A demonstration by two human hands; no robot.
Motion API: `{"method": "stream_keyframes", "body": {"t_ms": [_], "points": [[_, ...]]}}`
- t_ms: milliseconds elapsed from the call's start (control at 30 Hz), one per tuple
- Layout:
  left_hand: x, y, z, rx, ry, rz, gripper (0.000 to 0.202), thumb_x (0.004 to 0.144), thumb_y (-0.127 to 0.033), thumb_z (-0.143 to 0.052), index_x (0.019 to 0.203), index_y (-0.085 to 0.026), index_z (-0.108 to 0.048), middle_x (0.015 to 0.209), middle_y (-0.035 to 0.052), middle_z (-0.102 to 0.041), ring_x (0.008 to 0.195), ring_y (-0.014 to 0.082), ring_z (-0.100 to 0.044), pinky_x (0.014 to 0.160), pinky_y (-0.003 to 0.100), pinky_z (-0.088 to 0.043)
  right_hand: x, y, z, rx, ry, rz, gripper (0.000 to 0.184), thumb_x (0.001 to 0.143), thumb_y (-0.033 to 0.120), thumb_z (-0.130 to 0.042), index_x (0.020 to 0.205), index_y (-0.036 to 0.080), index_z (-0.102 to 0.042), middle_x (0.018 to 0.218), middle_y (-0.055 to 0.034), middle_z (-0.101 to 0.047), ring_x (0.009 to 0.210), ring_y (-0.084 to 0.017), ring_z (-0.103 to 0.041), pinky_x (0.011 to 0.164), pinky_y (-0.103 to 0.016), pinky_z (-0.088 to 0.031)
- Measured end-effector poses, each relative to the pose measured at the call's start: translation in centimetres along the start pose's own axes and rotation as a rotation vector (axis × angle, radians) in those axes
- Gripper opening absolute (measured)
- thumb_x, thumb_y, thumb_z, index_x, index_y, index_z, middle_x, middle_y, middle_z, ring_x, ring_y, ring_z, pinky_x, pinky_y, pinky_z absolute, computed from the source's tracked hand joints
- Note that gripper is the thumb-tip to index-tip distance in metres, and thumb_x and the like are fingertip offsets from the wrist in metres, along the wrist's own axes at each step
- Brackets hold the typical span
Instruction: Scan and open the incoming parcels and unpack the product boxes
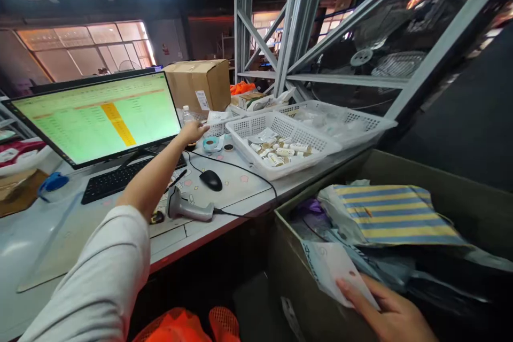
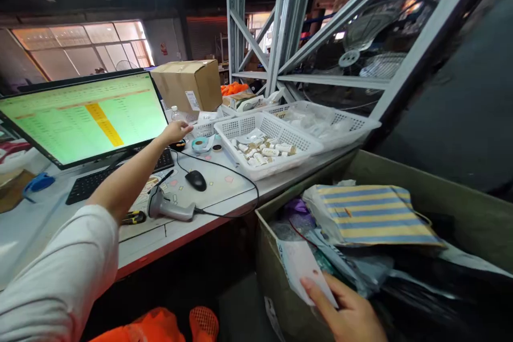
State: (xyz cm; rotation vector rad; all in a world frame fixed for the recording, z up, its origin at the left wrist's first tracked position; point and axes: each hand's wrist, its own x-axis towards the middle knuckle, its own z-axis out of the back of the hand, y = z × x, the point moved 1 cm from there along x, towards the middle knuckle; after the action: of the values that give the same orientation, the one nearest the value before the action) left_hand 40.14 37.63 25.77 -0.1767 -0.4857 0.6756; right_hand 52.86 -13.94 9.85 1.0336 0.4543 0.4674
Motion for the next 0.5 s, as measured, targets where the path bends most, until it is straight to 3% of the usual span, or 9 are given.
{"method": "stream_keyframes", "body": {"t_ms": [133, 233, 300, 333, 400, 500], "points": [[-7.5, 2.1, 0.1, 0.028, 0.142, -0.153, 0.048, 0.095, -0.058, -0.059, 0.102, -0.014, -0.074, 0.104, 0.0062, -0.078, 0.095, 0.0201, -0.068, 0.091, 0.031, -0.051, 1.3, 1.0, 0.0, -0.015, -0.121, 0.044, 0.03, 0.053, 0.081, -0.065, 0.054, 0.051, -0.071, 0.071, -0.0147, -0.07, 0.073, -0.043, -0.07, 0.071, -0.06, -0.055], [-13.8, 3.6, 2.4, 0.011, 0.175, -0.188, 0.044, 0.094, -0.058, -0.056, 0.108, -0.021, -0.075, 0.116, 0.0054, -0.077, 0.106, 0.0264, -0.071, 0.098, 0.039, -0.053, 2.7, 2.5, 0.4, 0.018, -0.256, 0.103, 0.039, 0.068, 0.076, -0.064, 0.05, 0.041, -0.065, 0.061, -0.0135, -0.06, 0.065, -0.039, -0.064, 0.07, -0.06, -0.051], [-18.2, 5.0, 4.6, -0.018, 0.175, -0.177, 0.035, 0.094, -0.056, -0.055, 0.111, -0.032, -0.074, 0.118, -0.0022, -0.077, 0.107, 0.027, -0.072, 0.098, 0.042, -0.055, 3.9, 3.8, 0.3, 0.101, -0.305, 0.149, 0.039, 0.075, 0.071, -0.066, 0.055, 0.036, -0.064, 0.061, -0.0105, -0.058, 0.062, -0.034, -0.06, 0.07, -0.055, -0.052], [-20.6, 5.8, 5.6, -0.05, 0.179, -0.154, 0.03, 0.092, -0.056, -0.057, 0.113, -0.042, -0.073, 0.119, -0.0094, -0.076, 0.108, 0.0264, -0.072, 0.094, 0.041, -0.058, 4.6, 4.5, 0.2, 0.154, -0.326, 0.172, 0.036, 0.075, 0.068, -0.069, 0.061, 0.034, -0.065, 0.064, -0.0092, -0.06, 0.062, -0.032, -0.06, 0.07, -0.053, -0.052], [-25.5, 7.9, 7.6, -0.096, 0.134, -0.06, 0.028, 0.084, -0.057, -0.062, 0.112, -0.061, -0.068, 0.116, -0.0227, -0.074, 0.105, 0.0259, -0.074, 0.072, 0.038, -0.063, 6.1, 5.9, -0.2, 0.245, -0.37, 0.221, 0.033, 0.073, 0.062, -0.074, 0.074, 0.03, -0.068, 0.069, -0.0077, -0.063, 0.062, -0.027, -0.059, 0.067, -0.048, -0.054], [-33.1, 11.2, 9.4, -0.085, 0.089, 0.043, 0.04, 0.079, -0.055, -0.06, 0.114, -0.073, -0.064, 0.113, -0.0288, -0.073, 0.099, 0.0259, -0.077, 0.056, 0.036, -0.063, 8.1, 8.7, -0.2, 0.309, -0.576, 0.395, 0.032, 0.079, 0.054, -0.073, 0.086, 0.023, -0.066, 0.074, -0.0087, -0.068, 0.06, -0.021, -0.061, 0.064, -0.04, -0.054]]}}
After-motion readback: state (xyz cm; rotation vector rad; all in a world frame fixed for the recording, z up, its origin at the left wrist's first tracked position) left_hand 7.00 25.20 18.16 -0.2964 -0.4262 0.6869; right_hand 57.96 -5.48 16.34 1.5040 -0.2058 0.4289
